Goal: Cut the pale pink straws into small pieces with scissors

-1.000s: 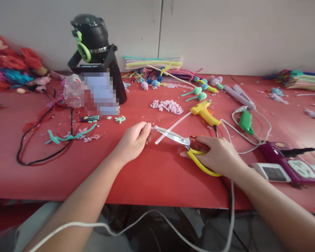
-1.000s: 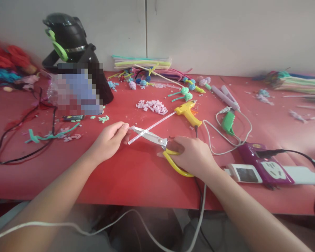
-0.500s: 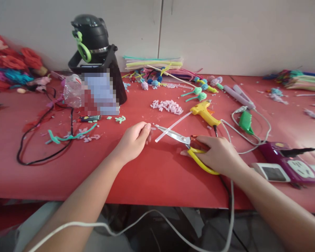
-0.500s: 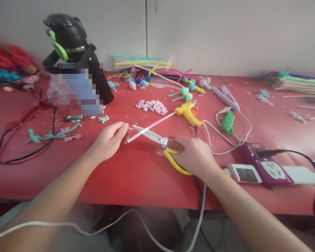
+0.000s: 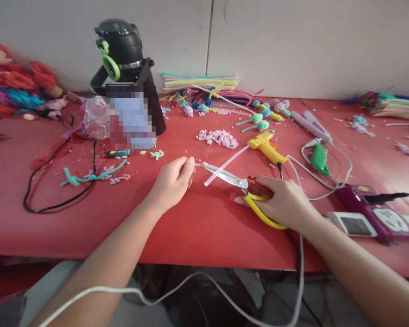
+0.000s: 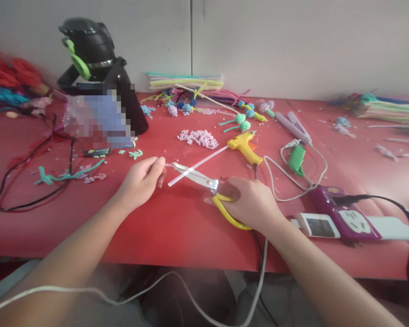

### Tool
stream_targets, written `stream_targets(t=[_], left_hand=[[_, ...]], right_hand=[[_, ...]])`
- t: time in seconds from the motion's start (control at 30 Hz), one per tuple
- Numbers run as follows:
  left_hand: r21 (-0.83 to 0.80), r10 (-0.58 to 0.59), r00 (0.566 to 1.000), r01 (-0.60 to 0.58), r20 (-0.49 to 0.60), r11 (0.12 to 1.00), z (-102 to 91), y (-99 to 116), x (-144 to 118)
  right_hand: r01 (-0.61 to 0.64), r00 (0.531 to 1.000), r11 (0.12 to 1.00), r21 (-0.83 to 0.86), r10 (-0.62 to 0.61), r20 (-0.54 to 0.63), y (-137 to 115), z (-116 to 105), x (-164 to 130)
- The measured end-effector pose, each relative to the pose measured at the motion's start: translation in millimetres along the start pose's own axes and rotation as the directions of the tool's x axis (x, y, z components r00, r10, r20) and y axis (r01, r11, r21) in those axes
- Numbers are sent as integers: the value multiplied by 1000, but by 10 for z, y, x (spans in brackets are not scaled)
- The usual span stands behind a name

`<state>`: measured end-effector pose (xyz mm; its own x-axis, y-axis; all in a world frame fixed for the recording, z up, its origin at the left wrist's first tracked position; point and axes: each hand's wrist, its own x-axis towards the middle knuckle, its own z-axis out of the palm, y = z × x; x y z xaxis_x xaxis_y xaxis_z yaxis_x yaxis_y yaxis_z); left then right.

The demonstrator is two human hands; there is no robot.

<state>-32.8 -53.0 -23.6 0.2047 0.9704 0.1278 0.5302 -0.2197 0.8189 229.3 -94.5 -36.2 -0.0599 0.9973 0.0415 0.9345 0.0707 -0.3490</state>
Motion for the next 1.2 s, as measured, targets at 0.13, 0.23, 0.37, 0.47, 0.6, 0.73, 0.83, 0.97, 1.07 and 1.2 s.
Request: stream_targets(t=[0.13,0.23,0.37,0.47,0.6,0.73,0.83,0.97,1.07,1.2], left_hand=[[17,20,1000,-21,17,1000,1,-1,2],[9,27,999,-27,29,1000,5,0,3],[3,21,999,-21,29,1000,6,-7,6],[4,19,999,-20,27,1000,5,-8,4],[-4,19,999,-19,34,1000,6,0,-1],[0,22,999,-22,35,1000,7,3,-2],[5,21,999,-21,31,1000,3,1,-2],[15,31,999,-32,22,999,-6,-3,0],[26,44,999,-44,26,999,-7,-15,4],[22,51,998,-52,22,998,-2,-33,9]], right_hand=[[-16,1000,1000,3,16,6,-35,-10,12],[-30,999,1000,-2,30,13,-48,-18,18],[-43,999,999,-4,43,19,-42,-16,18],[-32,999,999,1,32,9,-31,-6,18],[-21,1000,1000,11,21,-5,-29,-6,23],[-12,1000,1000,12,12,-11,-22,-3,26],[-1,1000,1000,13,1,-29,-12,6,29],[-14,1000,1000,1,14,-24,-17,2,31],[-50,999,999,2,50,-7,-34,-11,25],[-48,999,999,-5,48,0,-32,-7,11]])
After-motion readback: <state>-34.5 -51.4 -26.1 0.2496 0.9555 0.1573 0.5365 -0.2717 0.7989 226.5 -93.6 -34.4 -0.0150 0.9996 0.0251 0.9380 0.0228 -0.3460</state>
